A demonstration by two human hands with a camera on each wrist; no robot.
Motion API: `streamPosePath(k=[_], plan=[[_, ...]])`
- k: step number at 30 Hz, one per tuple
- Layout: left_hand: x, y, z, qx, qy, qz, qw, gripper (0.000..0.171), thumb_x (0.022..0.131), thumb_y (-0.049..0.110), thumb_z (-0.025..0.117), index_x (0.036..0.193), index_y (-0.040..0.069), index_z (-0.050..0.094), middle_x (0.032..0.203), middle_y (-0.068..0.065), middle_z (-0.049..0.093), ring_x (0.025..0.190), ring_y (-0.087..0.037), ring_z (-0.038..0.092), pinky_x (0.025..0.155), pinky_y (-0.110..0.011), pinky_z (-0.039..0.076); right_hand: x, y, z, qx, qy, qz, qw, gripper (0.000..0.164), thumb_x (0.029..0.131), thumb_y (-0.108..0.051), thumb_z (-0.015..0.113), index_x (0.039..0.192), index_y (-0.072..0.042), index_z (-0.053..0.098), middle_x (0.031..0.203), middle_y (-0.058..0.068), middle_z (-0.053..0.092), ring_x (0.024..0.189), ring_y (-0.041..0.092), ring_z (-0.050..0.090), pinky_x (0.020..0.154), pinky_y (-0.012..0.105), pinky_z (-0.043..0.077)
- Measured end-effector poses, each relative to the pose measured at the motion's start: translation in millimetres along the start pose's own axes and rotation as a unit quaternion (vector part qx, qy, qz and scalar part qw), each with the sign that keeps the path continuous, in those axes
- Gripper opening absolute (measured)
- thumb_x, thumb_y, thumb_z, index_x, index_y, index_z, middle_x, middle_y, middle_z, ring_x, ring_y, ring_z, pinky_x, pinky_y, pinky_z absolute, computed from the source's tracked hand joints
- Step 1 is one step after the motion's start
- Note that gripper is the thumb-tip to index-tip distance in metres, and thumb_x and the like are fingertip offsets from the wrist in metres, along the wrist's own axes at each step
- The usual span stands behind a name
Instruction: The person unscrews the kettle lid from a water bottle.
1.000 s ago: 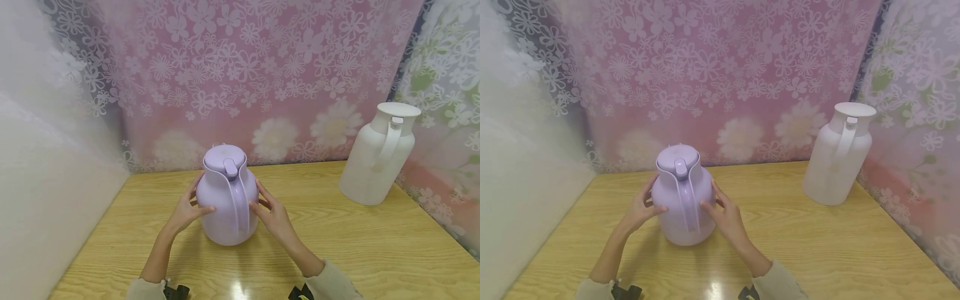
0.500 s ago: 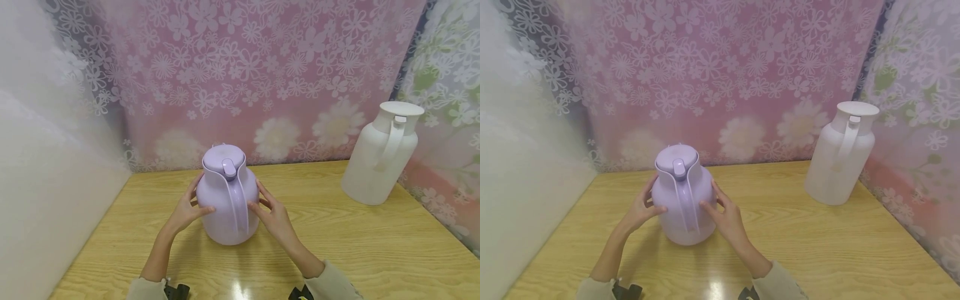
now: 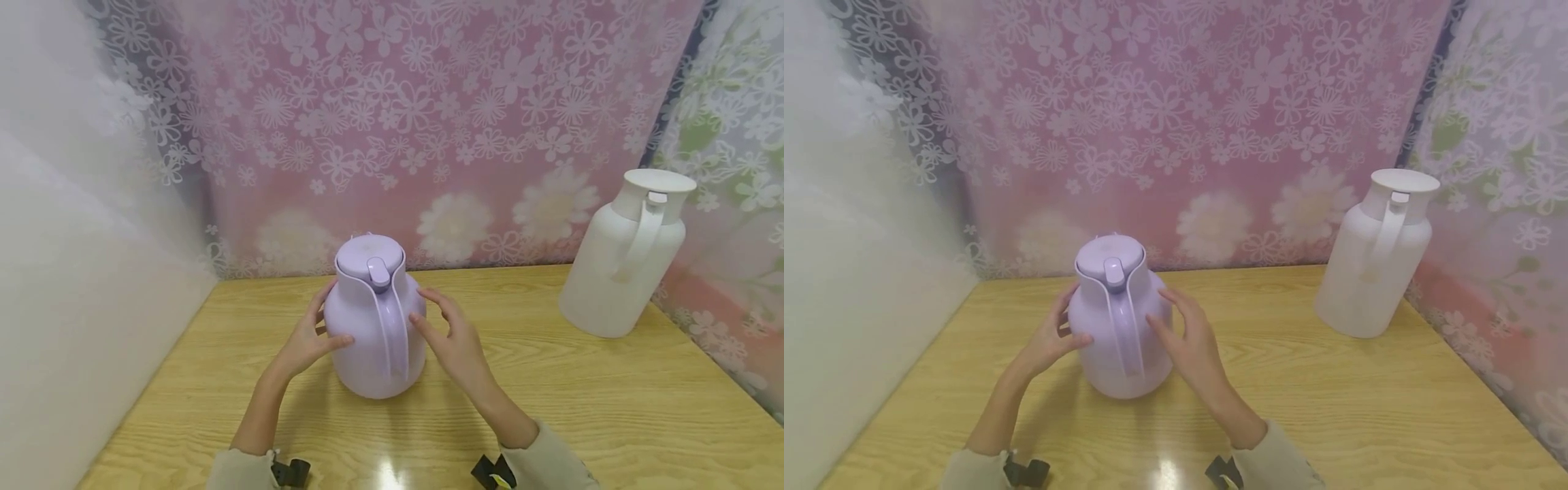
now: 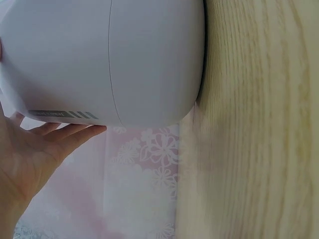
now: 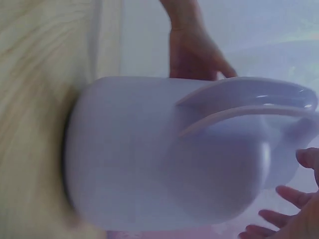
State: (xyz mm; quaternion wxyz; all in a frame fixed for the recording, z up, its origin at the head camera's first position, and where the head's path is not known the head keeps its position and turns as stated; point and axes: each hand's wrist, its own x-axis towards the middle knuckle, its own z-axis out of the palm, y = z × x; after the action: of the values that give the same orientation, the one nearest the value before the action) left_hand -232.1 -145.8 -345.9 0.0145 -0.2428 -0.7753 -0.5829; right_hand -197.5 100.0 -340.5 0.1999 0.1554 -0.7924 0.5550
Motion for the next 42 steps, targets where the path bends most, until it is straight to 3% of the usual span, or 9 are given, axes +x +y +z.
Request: streamPosePath(k=[3, 6, 11, 15, 25, 34, 39, 42], plan=[[0.1, -1.0, 0.0, 0.000, 0.001, -0.002, 1.0000, 0.092, 0.076, 0.009, 0.074, 0.147, 0.012, 0.016, 0.147, -0.014, 0.019, 0.125, -0.042, 0.030, 0.095, -0.053, 0.033, 0, -14, 0, 0.080, -0.013, -0.001, 0.997, 0.029, 0.090, -0.016, 0.061, 0.115, -0.002, 0.060, 0.117, 0.011, 0.057, 0.110, 0.021, 0.051, 0.092, 0.037, 0.041], [-0.1, -1.3, 0.3, 0.000, 0.000, -0.005, 1.0000, 0.093, 0.076, 0.009, 0.074, 0.147, 0.013, 0.016, 0.147, -0.014, 0.019, 0.126, -0.041, 0.030, 0.095, -0.053, 0.033, -4, -26, 1, 0.163, -0.063, 0.043, 0.984, 0.028, 0.094, -0.018, 0.054, 0.114, 0.001, 0.059, 0.108, 0.010, 0.060, 0.097, 0.020, 0.058, 0.085, 0.032, 0.046], [0.0, -1.4, 0.0, -0.002, 0.002, -0.002, 1.0000, 0.093, 0.075, 0.009, 0.075, 0.147, 0.011, 0.015, 0.147, -0.014, 0.018, 0.126, -0.042, 0.030, 0.095, -0.053, 0.032, -11, -31, 6, 0.228, -0.168, 0.080, 0.956, 0.046, 0.100, -0.030, 0.036, 0.116, 0.008, 0.056, 0.101, 0.019, 0.063, 0.096, 0.028, 0.061, 0.088, 0.037, 0.044], [0.8, -2.4, 0.8, -0.003, 0.000, 0.005, 1.0000, 0.093, 0.075, 0.010, 0.075, 0.147, 0.011, 0.016, 0.147, -0.014, 0.018, 0.125, -0.043, 0.030, 0.095, -0.054, 0.032, -13, -27, 10, 0.261, -0.200, 0.082, 0.941, 0.056, 0.101, -0.038, 0.029, 0.114, 0.009, 0.058, 0.098, 0.020, 0.065, 0.095, 0.031, 0.061, 0.090, 0.041, 0.042], [0.7, -4.6, -0.1, 0.000, 0.000, 0.003, 1.0000, 0.093, 0.076, 0.011, 0.075, 0.147, 0.012, 0.015, 0.147, -0.015, 0.017, 0.125, -0.042, 0.030, 0.096, -0.054, 0.032, -15, -24, 14, 0.265, -0.211, 0.062, 0.939, 0.056, 0.102, -0.034, 0.024, 0.111, 0.008, 0.059, 0.096, 0.020, 0.066, 0.093, 0.031, 0.062, 0.089, 0.044, 0.041], [10.3, -32.2, -7.1, 0.010, -0.019, 0.015, 0.9997, 0.090, 0.081, 0.018, 0.072, 0.148, 0.020, 0.012, 0.148, -0.010, 0.016, 0.129, -0.038, 0.024, 0.097, -0.054, 0.030, -12, -23, 15, 0.262, -0.212, 0.044, 0.940, 0.054, 0.103, -0.032, 0.023, 0.111, 0.007, 0.059, 0.094, 0.021, 0.065, 0.089, 0.032, 0.063, 0.086, 0.045, 0.043], [9.4, -23.0, -2.9, 0.015, -0.003, 0.043, 0.9990, 0.088, 0.085, 0.040, 0.063, 0.148, 0.016, 0.008, 0.150, -0.014, 0.008, 0.133, -0.037, 0.014, 0.102, -0.056, 0.018, -12, -22, 15, 0.261, -0.210, 0.040, 0.941, 0.054, 0.103, -0.033, 0.024, 0.111, 0.007, 0.059, 0.094, 0.021, 0.065, 0.089, 0.032, 0.063, 0.085, 0.045, 0.045], [4.9, -2.3, 3.0, 0.018, 0.047, 0.085, 0.9951, 0.083, 0.088, 0.027, 0.062, 0.148, 0.009, 0.006, 0.151, -0.016, 0.003, 0.135, -0.036, 0.007, 0.104, -0.054, 0.012, -13, -22, 16, 0.263, -0.212, 0.043, 0.940, 0.054, 0.103, -0.033, 0.024, 0.111, 0.008, 0.059, 0.095, 0.021, 0.065, 0.088, 0.032, 0.063, 0.084, 0.045, 0.045]])
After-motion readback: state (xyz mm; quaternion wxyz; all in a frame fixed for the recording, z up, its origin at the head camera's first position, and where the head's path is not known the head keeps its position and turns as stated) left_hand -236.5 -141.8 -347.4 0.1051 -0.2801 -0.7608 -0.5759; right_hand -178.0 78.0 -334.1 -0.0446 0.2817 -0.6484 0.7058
